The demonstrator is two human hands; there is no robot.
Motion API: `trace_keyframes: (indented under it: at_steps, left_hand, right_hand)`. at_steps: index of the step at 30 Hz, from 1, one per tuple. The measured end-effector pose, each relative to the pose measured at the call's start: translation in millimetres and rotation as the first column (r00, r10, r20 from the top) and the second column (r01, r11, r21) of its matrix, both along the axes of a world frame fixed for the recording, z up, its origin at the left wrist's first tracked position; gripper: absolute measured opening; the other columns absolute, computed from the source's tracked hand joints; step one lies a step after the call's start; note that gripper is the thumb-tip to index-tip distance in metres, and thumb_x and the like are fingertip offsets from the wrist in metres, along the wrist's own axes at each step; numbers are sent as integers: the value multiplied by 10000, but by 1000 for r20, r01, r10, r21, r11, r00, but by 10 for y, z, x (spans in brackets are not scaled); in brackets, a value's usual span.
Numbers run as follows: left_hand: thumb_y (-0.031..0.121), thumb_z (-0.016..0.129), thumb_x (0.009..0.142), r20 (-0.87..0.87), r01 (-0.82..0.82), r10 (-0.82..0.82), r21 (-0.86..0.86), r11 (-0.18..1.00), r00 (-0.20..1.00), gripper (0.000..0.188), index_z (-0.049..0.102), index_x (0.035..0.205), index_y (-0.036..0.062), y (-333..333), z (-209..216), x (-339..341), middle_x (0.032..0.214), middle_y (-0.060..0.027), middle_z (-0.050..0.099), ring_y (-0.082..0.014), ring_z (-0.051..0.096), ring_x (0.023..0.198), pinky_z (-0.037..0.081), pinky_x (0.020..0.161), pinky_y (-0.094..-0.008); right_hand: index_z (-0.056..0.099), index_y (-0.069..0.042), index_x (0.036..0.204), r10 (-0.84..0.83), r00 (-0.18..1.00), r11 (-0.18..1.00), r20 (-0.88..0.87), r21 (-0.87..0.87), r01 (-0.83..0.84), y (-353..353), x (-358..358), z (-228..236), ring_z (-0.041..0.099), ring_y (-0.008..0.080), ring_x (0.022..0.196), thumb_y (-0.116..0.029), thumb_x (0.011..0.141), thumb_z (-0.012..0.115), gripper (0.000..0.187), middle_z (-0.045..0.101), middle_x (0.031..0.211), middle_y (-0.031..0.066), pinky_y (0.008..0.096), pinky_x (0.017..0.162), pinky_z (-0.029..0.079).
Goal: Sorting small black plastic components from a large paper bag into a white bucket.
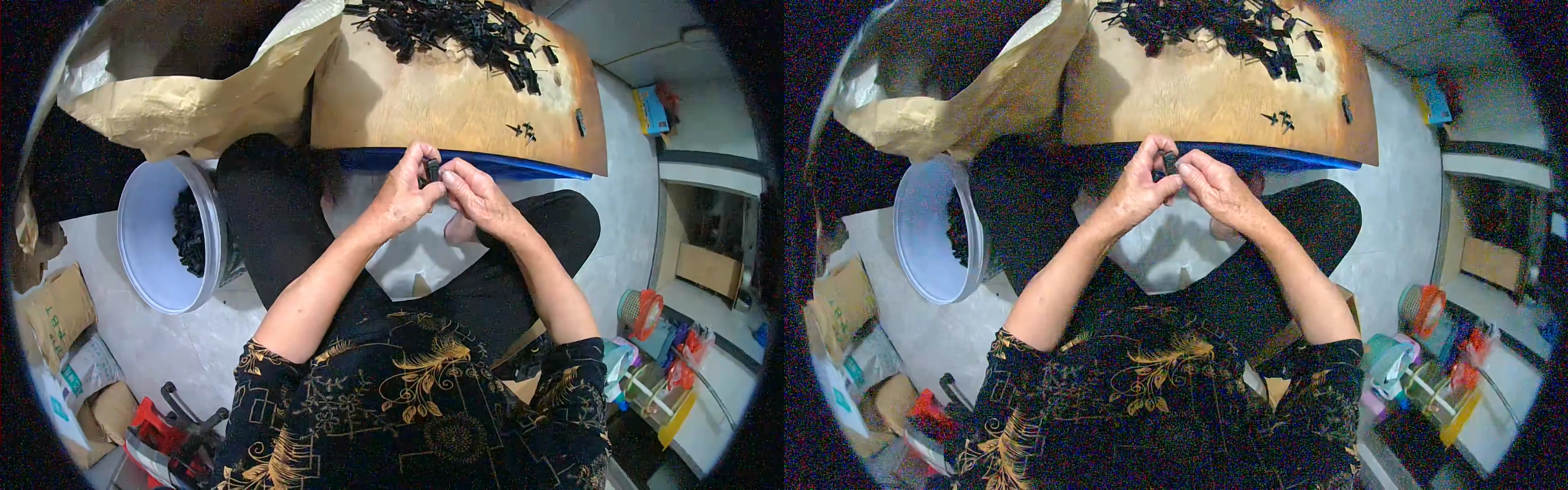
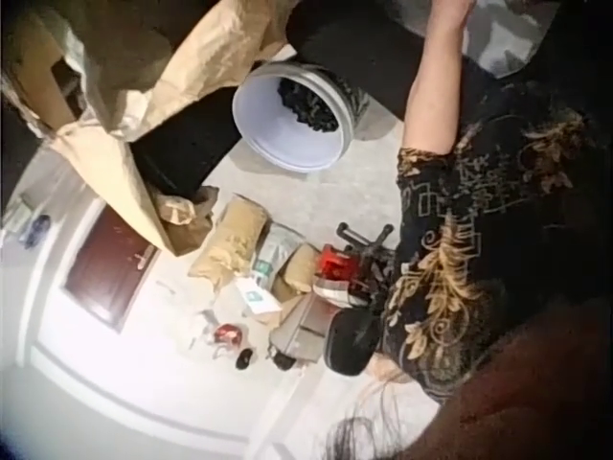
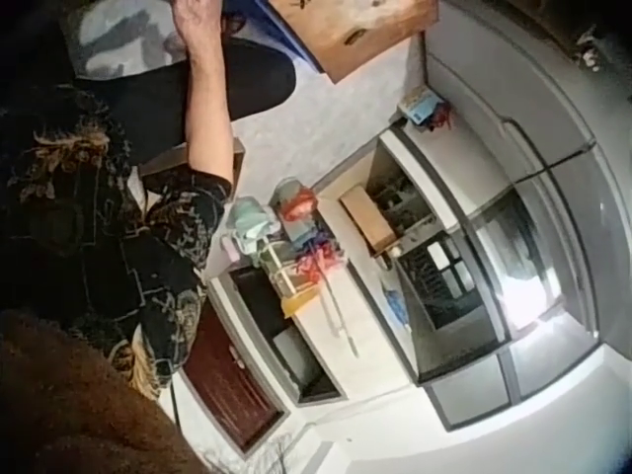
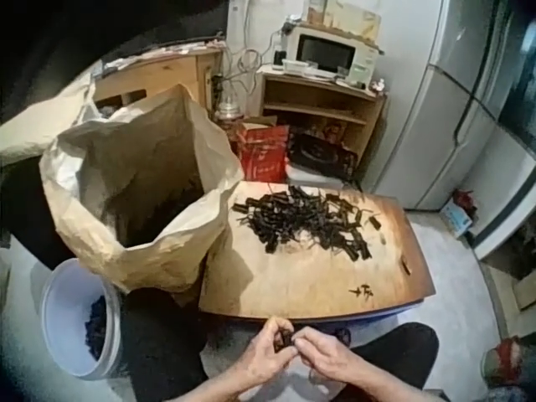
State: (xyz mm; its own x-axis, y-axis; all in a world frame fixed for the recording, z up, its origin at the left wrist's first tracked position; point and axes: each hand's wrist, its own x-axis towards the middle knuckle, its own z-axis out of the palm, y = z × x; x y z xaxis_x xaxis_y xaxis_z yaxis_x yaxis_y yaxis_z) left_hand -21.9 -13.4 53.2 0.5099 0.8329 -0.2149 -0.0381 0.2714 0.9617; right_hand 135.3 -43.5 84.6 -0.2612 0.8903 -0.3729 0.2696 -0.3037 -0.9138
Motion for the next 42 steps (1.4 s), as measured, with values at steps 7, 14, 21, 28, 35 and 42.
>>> trace_keyframes:
  at_steps: [7,14,21,28,35,42]
  left_hand:
    - [61,620,741,-260,-12,78,247,969,963,331,405,993,58,-23,-37,61,780,-87,501,-181,513,662,434,621,-337]
    - [30,557,733,-385,-99,196,258,961,902,321,411,1017,66,-5,-5,120,835,-215,569,-415,556,819,443,673,-435]
    - [30,547,739,-409,-104,301,438,893,862,301,420,1011,50,2,-89,139,880,-218,579,-409,560,850,451,704,-443]
    - [50,568,761,-331,-154,385,552,819,861,324,413,1045,53,-25,-66,154,862,-201,579,-358,589,757,464,630,-395]
    - [19,561,810,385,-149,271,-317,937,882,323,398,1085,66,142,50,-24,788,-61,540,-116,511,539,396,450,-207]
    - [72,502,861,400,-34,188,-362,931,897,358,409,1207,58,128,-12,-72,831,-78,563,-123,550,590,424,470,-198]
  right_hand:
    - [492,-27,889,43,992,999,116,26,-47,35,13,-56,456,132,605,-222,928,436,206,466,671,50,286,567,403]
    - [483,-22,890,-23,979,982,204,189,-16,112,-74,-211,414,99,621,-160,918,441,147,426,658,14,261,579,377]
    - [511,-8,922,-105,967,947,234,321,25,145,-122,-315,552,401,767,-148,879,467,152,554,805,208,398,640,442]
    - [518,1,1000,-130,986,927,108,366,82,129,-71,-452,515,163,681,-171,911,472,200,554,753,84,281,629,431]
    - [496,-37,1088,-216,974,976,-63,-2,216,75,32,-219,421,76,497,-289,921,457,305,530,747,21,205,452,349]
    - [519,-23,976,-207,957,975,-206,41,220,58,97,-135,413,33,454,-211,908,496,201,556,731,12,153,416,320]
